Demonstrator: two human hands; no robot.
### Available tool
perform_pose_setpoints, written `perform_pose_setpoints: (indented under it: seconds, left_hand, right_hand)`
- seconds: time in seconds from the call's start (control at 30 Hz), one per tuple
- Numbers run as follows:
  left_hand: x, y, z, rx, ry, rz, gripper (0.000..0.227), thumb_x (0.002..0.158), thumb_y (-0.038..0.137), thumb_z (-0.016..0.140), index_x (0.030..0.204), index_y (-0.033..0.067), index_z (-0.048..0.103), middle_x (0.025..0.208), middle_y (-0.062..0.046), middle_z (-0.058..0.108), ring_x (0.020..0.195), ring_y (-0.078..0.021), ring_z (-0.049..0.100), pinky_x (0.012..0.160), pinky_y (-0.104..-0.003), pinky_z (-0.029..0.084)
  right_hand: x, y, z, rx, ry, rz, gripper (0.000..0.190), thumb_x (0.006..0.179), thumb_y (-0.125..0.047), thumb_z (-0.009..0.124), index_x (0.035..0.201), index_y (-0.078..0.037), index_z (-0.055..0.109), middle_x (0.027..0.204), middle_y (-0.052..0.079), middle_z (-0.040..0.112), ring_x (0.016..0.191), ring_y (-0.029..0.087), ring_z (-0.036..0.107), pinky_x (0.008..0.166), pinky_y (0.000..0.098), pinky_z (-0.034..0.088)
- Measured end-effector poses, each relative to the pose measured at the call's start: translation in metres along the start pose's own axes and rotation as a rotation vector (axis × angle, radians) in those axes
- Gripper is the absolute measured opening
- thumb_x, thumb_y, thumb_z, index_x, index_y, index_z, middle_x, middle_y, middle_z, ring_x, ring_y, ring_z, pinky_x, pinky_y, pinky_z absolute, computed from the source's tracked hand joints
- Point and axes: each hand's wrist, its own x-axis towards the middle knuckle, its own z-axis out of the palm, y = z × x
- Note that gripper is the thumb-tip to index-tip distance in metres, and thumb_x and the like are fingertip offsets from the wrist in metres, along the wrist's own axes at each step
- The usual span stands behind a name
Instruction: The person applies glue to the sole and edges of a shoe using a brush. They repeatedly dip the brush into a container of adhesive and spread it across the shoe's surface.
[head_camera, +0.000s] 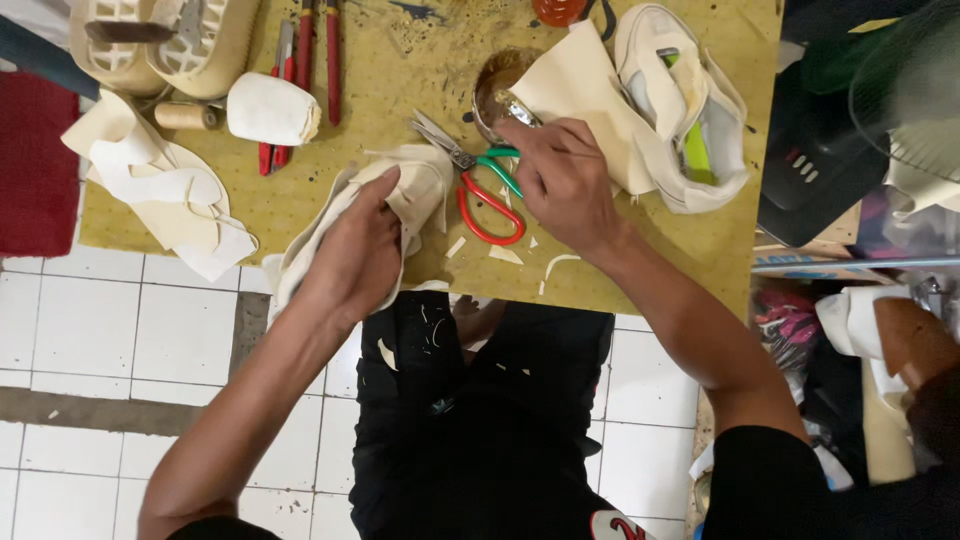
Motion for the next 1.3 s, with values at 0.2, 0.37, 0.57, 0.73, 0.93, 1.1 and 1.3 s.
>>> perform_pose_setpoints:
  seconds: [0.2, 0.37, 0.57, 0.73, 0.93, 1.1, 1.3]
  left_hand:
    - [-0.019, 0.021, -0.002, 0.097, 0.033, -0.055, 0.079, 0.103, 0.041, 0.049, 0.156, -0.0133, 0.023, 0.155, -0.028, 0.035, 0.152, -0.0442, 0.024, 0.122, -0.056, 0.022]
    - [-0.041, 0.038, -0.012, 0.505, 0.129, 0.215, 0.077, 0.109, 0.037, 0.045, 0.155, -0.0181, 0.016, 0.160, -0.041, 0.020, 0.151, -0.0488, 0.018, 0.121, -0.056, 0.020]
    - [-0.029, 0.030, -0.057, 0.714, 0.066, 0.247, 0.071, 0.106, 0.029, 0.048, 0.158, -0.0103, 0.021, 0.157, -0.035, 0.037, 0.147, -0.0456, 0.031, 0.116, -0.058, 0.030]
    - [-0.029, 0.022, -0.079, 0.646, 0.093, 0.277, 0.072, 0.106, 0.028, 0.047, 0.156, -0.0151, 0.019, 0.146, -0.041, 0.046, 0.142, -0.0498, 0.039, 0.112, -0.062, 0.034]
    - [-0.045, 0.008, -0.102, 0.575, 0.131, 0.419, 0.073, 0.103, 0.035, 0.044, 0.156, -0.0117, 0.026, 0.146, -0.040, 0.045, 0.136, -0.0471, 0.046, 0.106, -0.062, 0.043]
    - [-0.077, 0.013, -0.087, 0.466, 0.197, 0.426, 0.085, 0.099, 0.046, 0.043, 0.157, -0.0123, 0.023, 0.139, -0.040, 0.051, 0.127, -0.0482, 0.055, 0.096, -0.063, 0.051]
    - [-0.120, 0.010, -0.115, 0.105, 0.194, 0.468, 0.079, 0.102, 0.032, 0.055, 0.163, -0.0071, 0.024, 0.141, -0.021, 0.059, 0.130, -0.0307, 0.059, 0.097, -0.049, 0.059]
  right_hand:
    - [-0.004, -0.016, -0.001, 0.067, -0.149, 0.114, 0.034, 0.078, -0.004, 0.072, 0.111, -0.009, 0.073, 0.089, 0.009, 0.073, 0.102, 0.029, 0.072, 0.088, 0.0443, 0.054]
    - [-0.018, -0.049, 0.008, -0.305, -0.448, 0.228, 0.038, 0.092, -0.023, 0.074, 0.128, -0.015, 0.067, 0.111, 0.011, 0.067, 0.117, 0.033, 0.062, 0.085, 0.0438, 0.051]
    - [-0.032, -0.049, 0.023, -0.263, -0.458, 0.388, 0.025, 0.088, -0.011, 0.073, 0.111, -0.009, 0.065, 0.092, 0.016, 0.066, 0.082, 0.038, 0.069, 0.067, 0.0467, 0.055]
    - [0.011, -0.055, 0.024, -0.054, -0.546, 0.678, 0.028, 0.090, -0.021, 0.074, 0.113, -0.010, 0.064, 0.090, 0.015, 0.071, 0.082, 0.039, 0.073, 0.072, 0.0504, 0.056]
    - [0.034, -0.053, 0.088, -0.030, -0.581, 0.725, 0.028, 0.091, -0.027, 0.071, 0.115, -0.012, 0.067, 0.092, 0.014, 0.074, 0.084, 0.040, 0.075, 0.074, 0.0518, 0.058]
    - [0.020, -0.063, 0.076, 0.048, -0.490, 0.699, 0.026, 0.097, -0.026, 0.067, 0.121, -0.017, 0.068, 0.098, 0.009, 0.075, 0.092, 0.033, 0.076, 0.078, 0.0455, 0.060]
    - [-0.007, -0.067, 0.014, 0.090, -0.360, 0.594, 0.040, 0.102, -0.003, 0.060, 0.141, 0.004, 0.057, 0.120, 0.022, 0.070, 0.098, 0.034, 0.066, 0.090, 0.0429, 0.051]
